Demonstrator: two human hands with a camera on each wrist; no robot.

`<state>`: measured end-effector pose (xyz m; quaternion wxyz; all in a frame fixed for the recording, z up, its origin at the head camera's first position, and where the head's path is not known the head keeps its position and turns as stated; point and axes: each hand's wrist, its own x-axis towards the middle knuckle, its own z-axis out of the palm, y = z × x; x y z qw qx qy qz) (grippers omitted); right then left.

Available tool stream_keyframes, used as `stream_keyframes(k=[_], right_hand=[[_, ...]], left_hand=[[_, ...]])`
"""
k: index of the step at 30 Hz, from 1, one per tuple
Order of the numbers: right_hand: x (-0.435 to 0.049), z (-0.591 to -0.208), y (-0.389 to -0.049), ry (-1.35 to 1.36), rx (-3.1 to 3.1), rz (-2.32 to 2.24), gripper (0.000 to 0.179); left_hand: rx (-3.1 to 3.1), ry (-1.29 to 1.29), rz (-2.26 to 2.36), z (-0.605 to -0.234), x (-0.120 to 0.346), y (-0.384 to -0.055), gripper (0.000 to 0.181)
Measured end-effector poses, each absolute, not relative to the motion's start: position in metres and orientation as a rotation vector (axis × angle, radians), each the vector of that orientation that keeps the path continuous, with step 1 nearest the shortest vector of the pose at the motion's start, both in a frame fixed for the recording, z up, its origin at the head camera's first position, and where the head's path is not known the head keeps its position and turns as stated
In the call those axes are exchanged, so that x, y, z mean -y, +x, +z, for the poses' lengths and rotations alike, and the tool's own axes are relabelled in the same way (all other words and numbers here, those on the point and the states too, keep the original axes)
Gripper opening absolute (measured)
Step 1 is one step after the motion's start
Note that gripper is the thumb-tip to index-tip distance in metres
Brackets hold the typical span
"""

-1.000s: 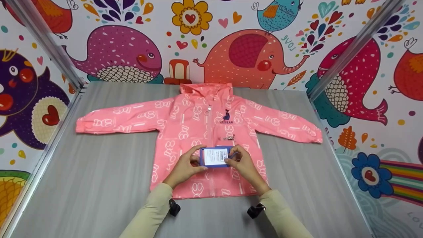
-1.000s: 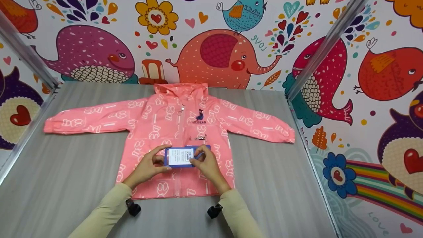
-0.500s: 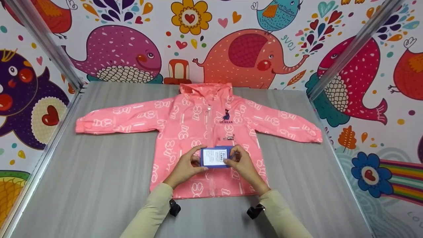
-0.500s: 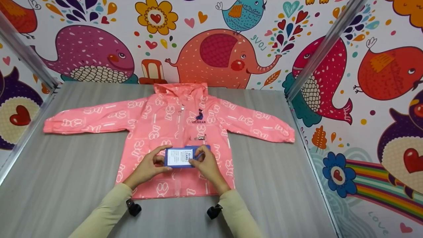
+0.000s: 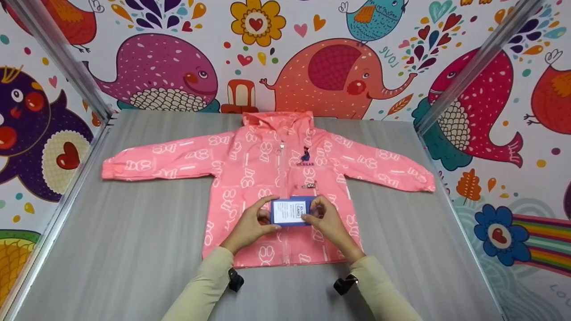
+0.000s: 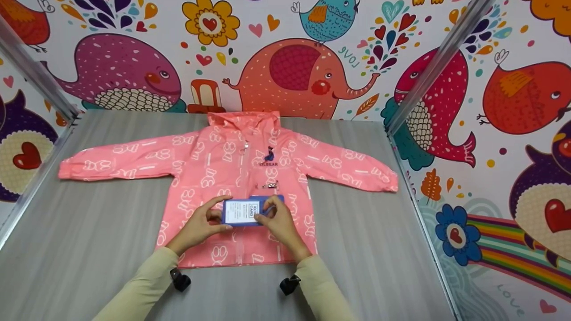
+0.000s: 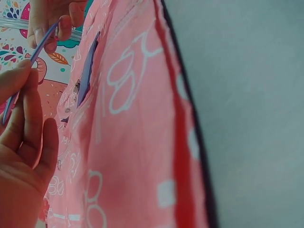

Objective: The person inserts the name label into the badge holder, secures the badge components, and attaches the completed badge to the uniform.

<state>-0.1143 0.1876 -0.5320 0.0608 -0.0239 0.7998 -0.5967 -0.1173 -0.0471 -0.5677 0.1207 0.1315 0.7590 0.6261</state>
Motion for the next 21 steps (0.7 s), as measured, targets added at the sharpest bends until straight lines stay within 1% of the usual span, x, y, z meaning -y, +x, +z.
stream_keyframes(k=[15, 21], right_hand=[[-0.195, -0.522, -0.119, -0.124, -2.392, -1.855, 0.028], [-0.206, -0.553, -0.129, -0.163, -2.396, -1.910, 0.025]], left_hand=[[-2.241, 0.383, 1.818, -0.564, 0.053, -0.120, 0.078], [-2.225, 0.339, 1.856, -0.564, 0.054, -0.120, 0.080]])
